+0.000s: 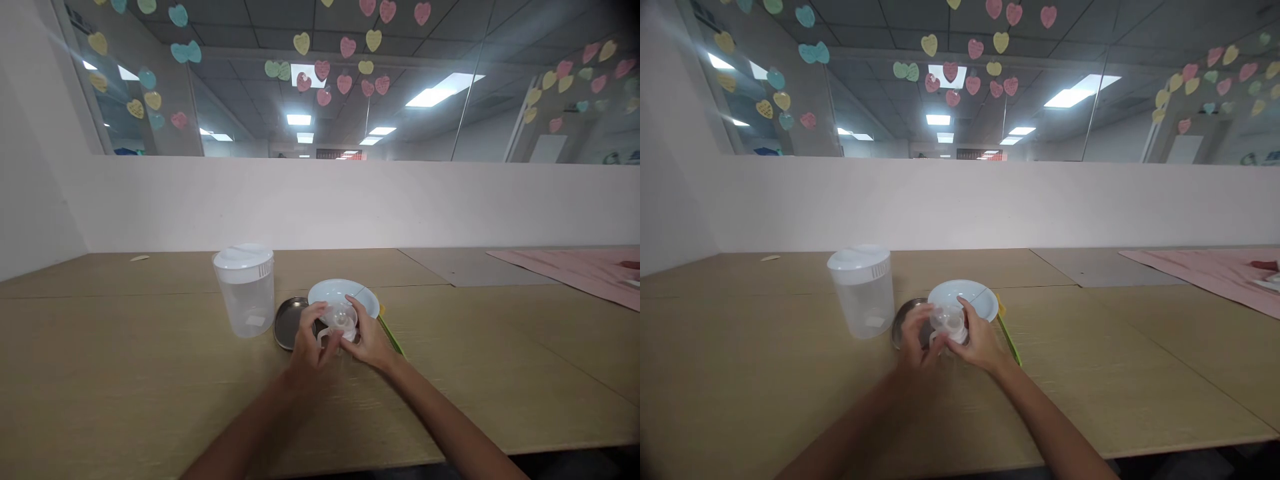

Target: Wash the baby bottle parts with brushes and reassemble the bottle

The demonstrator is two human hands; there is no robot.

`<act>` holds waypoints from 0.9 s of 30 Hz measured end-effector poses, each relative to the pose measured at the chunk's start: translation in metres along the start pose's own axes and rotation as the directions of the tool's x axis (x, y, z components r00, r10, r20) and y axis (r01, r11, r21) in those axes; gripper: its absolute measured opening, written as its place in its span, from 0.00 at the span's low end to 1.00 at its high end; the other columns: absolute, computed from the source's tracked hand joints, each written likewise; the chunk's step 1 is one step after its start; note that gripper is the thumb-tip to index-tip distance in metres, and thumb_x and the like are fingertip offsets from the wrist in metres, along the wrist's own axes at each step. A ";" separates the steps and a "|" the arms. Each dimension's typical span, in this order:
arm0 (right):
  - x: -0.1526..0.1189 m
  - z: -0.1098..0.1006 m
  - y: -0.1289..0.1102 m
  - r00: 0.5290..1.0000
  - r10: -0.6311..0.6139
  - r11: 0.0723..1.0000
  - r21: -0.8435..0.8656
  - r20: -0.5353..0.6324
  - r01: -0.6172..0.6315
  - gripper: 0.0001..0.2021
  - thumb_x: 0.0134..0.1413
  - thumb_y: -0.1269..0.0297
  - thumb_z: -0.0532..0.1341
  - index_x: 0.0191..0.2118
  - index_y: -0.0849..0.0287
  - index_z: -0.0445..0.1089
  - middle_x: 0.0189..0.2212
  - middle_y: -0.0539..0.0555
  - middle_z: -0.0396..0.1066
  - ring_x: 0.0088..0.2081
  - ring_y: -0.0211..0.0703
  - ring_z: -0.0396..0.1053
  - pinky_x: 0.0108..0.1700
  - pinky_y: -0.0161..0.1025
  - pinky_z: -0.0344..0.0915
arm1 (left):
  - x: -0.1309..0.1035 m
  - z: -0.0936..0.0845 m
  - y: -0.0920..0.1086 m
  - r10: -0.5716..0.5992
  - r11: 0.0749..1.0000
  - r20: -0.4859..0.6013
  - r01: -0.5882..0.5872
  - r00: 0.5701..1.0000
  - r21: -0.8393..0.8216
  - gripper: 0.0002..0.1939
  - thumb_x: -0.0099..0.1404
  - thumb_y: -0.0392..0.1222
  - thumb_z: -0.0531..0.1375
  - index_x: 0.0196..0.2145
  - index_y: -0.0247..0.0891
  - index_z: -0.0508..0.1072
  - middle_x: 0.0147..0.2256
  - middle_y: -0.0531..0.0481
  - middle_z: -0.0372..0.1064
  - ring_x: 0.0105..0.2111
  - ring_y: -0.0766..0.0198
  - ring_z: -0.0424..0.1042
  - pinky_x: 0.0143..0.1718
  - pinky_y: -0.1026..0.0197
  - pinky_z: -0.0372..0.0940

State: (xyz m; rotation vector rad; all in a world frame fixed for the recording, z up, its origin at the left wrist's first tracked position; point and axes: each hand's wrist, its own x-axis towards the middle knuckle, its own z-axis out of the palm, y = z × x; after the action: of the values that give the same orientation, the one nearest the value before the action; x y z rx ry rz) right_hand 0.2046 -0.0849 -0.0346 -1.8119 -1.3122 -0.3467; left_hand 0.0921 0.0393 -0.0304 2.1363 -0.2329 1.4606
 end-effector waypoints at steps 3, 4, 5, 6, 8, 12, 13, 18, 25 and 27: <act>-0.001 0.001 -0.001 1.000 -0.003 1.000 -0.008 -0.030 0.003 0.38 0.46 0.56 0.59 0.60 0.61 0.42 0.36 0.55 0.69 0.32 0.44 0.68 0.34 0.38 0.62 | -0.003 0.005 0.004 -0.029 0.999 0.124 0.033 0.992 -0.031 0.18 0.64 0.38 0.53 0.51 0.40 0.55 0.52 0.39 0.57 0.53 0.55 0.60 0.53 0.49 0.57; -0.001 0.001 -0.001 0.999 -0.004 1.000 -0.014 -0.040 0.003 0.39 0.46 0.56 0.59 0.61 0.61 0.41 0.36 0.55 0.70 0.32 0.44 0.68 0.34 0.38 0.63 | -0.003 0.005 0.004 -0.036 0.998 0.140 0.042 0.989 -0.041 0.18 0.64 0.37 0.52 0.52 0.41 0.56 0.53 0.40 0.57 0.54 0.56 0.59 0.52 0.50 0.58; -0.002 0.002 0.000 0.999 -0.004 1.000 -0.024 -0.050 0.003 0.39 0.47 0.56 0.58 0.61 0.61 0.39 0.37 0.56 0.70 0.32 0.44 0.68 0.34 0.38 0.63 | -0.002 0.005 0.004 -0.041 0.997 0.148 0.049 0.988 -0.053 0.18 0.64 0.37 0.52 0.52 0.41 0.56 0.53 0.40 0.56 0.54 0.56 0.59 0.52 0.51 0.58; -0.002 0.003 0.001 0.998 -0.003 0.999 -0.039 -0.061 0.001 0.40 0.47 0.55 0.58 0.62 0.62 0.39 0.36 0.56 0.70 0.31 0.44 0.68 0.33 0.38 0.63 | -0.001 0.005 0.005 -0.044 0.997 0.157 0.055 0.987 -0.062 0.18 0.65 0.36 0.52 0.53 0.41 0.56 0.54 0.41 0.56 0.54 0.57 0.58 0.52 0.52 0.58; -0.003 0.004 0.003 0.996 0.001 0.997 -0.073 -0.084 -0.008 0.40 0.48 0.55 0.58 0.62 0.64 0.38 0.33 0.56 0.71 0.29 0.44 0.68 0.31 0.38 0.62 | 0.000 0.004 0.005 -0.048 0.996 0.192 0.061 0.980 -0.062 0.19 0.65 0.36 0.51 0.53 0.42 0.56 0.54 0.42 0.57 0.54 0.58 0.58 0.53 0.53 0.57; -0.004 0.006 0.005 0.996 0.013 0.994 -0.105 -0.086 -0.022 0.38 0.48 0.54 0.57 0.61 0.66 0.42 0.27 0.52 0.70 0.24 0.42 0.66 0.28 0.37 0.60 | 0.001 0.003 0.005 -0.057 0.998 0.262 0.063 0.963 -0.014 0.22 0.66 0.37 0.50 0.57 0.41 0.54 0.54 0.42 0.58 0.54 0.57 0.58 0.54 0.52 0.55; -0.004 0.005 0.005 0.997 0.008 0.994 -0.107 -0.081 -0.017 0.38 0.48 0.54 0.57 0.61 0.66 0.42 0.27 0.52 0.69 0.24 0.42 0.66 0.28 0.37 0.60 | 0.001 0.003 0.004 -0.062 0.998 0.269 0.066 0.961 -0.006 0.24 0.66 0.37 0.50 0.59 0.40 0.52 0.54 0.41 0.58 0.55 0.57 0.57 0.54 0.51 0.55; -0.004 0.005 0.005 0.997 -0.025 0.988 -0.151 -0.067 0.015 0.37 0.49 0.54 0.56 0.61 0.65 0.43 0.26 0.52 0.69 0.24 0.43 0.66 0.29 0.38 0.62 | 0.002 0.000 0.003 -0.066 0.998 0.332 0.069 0.941 0.004 0.24 0.67 0.39 0.48 0.60 0.41 0.51 0.55 0.42 0.58 0.55 0.57 0.57 0.55 0.51 0.54; -0.003 0.004 0.006 0.996 -0.062 0.985 -0.164 -0.061 0.051 0.33 0.50 0.54 0.56 0.60 0.61 0.49 0.29 0.54 0.71 0.28 0.44 0.69 0.31 0.39 0.64 | 0.003 -0.004 0.003 -0.080 0.997 0.338 0.079 0.938 0.019 0.23 0.67 0.40 0.49 0.59 0.40 0.53 0.53 0.43 0.61 0.53 0.57 0.61 0.52 0.53 0.57; -0.003 0.004 0.005 0.996 -0.063 0.983 -0.178 -0.061 0.051 0.32 0.51 0.54 0.55 0.60 0.61 0.49 0.29 0.54 0.71 0.28 0.43 0.69 0.31 0.38 0.64 | 0.003 -0.004 0.003 -0.086 0.996 0.338 0.083 0.937 0.022 0.23 0.67 0.40 0.49 0.59 0.40 0.54 0.53 0.42 0.62 0.51 0.57 0.62 0.51 0.53 0.58</act>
State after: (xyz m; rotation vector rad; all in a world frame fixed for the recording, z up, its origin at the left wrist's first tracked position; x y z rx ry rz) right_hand 0.2073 -0.0838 -0.0413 -1.8938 -1.3234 -0.5653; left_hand 0.0889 0.0396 -0.0258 2.3648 -0.2563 1.0395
